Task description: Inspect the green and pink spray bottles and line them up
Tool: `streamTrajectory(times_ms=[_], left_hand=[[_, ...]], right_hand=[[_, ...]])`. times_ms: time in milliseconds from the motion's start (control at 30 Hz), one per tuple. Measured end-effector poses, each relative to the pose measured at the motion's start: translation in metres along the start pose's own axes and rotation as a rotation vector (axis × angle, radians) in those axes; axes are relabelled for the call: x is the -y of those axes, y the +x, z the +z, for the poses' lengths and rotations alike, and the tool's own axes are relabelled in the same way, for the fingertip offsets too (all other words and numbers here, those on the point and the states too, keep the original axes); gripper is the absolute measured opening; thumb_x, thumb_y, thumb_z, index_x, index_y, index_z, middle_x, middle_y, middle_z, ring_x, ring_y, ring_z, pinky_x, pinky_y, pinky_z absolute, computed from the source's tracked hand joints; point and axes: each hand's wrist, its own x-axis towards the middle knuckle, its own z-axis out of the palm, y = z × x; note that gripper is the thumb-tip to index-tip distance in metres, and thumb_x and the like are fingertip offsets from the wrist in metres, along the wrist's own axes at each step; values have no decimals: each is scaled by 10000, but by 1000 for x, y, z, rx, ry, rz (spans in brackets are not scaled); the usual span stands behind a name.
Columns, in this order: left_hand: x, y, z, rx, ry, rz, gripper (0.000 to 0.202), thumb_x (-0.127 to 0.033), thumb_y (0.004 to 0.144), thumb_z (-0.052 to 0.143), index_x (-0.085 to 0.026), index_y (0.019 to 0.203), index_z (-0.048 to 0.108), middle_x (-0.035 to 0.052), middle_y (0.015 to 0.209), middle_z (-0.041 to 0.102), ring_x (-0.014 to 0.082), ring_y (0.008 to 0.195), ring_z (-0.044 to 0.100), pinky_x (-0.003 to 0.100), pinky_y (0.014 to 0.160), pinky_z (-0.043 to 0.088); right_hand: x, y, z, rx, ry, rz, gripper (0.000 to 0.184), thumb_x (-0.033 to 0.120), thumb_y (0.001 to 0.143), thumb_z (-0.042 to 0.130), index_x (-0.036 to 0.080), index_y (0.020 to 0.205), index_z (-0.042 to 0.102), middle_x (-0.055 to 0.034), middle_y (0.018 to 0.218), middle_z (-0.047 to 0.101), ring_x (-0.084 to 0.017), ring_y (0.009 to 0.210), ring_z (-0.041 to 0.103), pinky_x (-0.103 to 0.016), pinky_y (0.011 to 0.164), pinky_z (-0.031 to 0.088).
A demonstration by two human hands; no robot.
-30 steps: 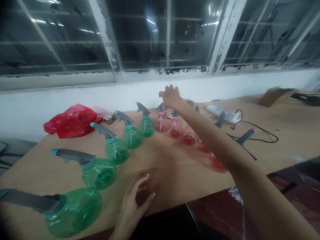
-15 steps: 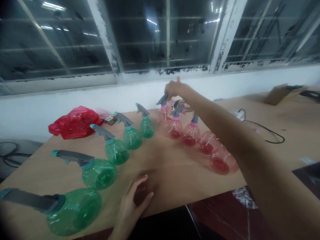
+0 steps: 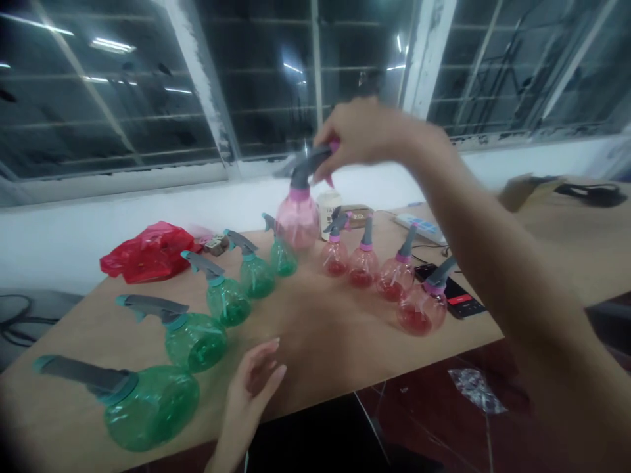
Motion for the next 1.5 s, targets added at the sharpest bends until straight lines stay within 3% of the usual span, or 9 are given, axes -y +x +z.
streamTrajectory(times_ms=[67,167,333,700,833,967,1200,1400,1500], left_hand=[[-9,-2,1,-110,-42,6,356,-418,786,654,-222,1072,575,80,1145,624,238,1071,596,424,939,494],[-19,-1,0,-200,-46,47,396,-431,782,653,-228,1107,553,82,1174,607,243,1097,577,424,958,469],[-29,10,-2,-61,35,127,567,-396,728,712,-230,1226,497,97,1287,557,278,1228,500,480,1066,350],[-46,45,14,35,208,168,434,-404,725,715,-203,1079,567,55,1045,649,250,1000,619,414,913,447],[-45,46,16,15,322,223,260,-401,753,688,-200,895,604,41,916,630,236,910,620,392,840,457],[-48,43,19,5,234,122,431,-397,708,733,-234,1064,554,46,1027,633,245,982,617,432,904,437],[-69,59,28,117,-67,58,712,-285,654,781,-304,1297,476,61,1277,581,230,1044,604,377,926,445],[-81,69,36,209,-17,32,431,-248,708,714,-269,1136,664,1,797,691,149,625,595,277,704,479],[-83,63,36,172,-16,43,331,-235,737,694,-253,1067,697,11,849,710,157,686,624,264,744,477]], right_hand=[[17,-16,17,84,112,-92,409,514,804,564,156,890,743,25,725,644,-158,755,636,-391,817,428],[42,-34,53,181,315,-274,263,452,801,623,211,804,728,36,686,644,-125,670,577,-364,812,402],[67,-53,99,328,549,-331,235,435,809,615,216,772,694,6,739,648,-156,717,548,-302,690,371],[70,-47,119,405,677,-421,211,381,818,628,252,969,697,-3,943,695,-190,881,601,-321,824,409],[58,-67,116,301,706,-259,538,473,726,704,345,1233,579,8,1242,610,-237,1114,548,-372,938,414],[41,-108,118,130,763,9,705,511,667,744,347,1312,509,-16,1311,569,-274,1200,510,-449,1022,398],[38,-182,164,-8,1293,255,457,402,803,661,287,1230,545,-70,1303,577,-223,1167,569,-435,1005,457],[85,-197,226,-28,1433,470,337,425,820,624,226,1092,626,-78,1149,667,-217,1095,620,-404,988,473],[105,-197,244,-45,1389,559,316,429,820,620,214,1050,647,-75,1107,684,-221,1065,632,-401,969,477]])
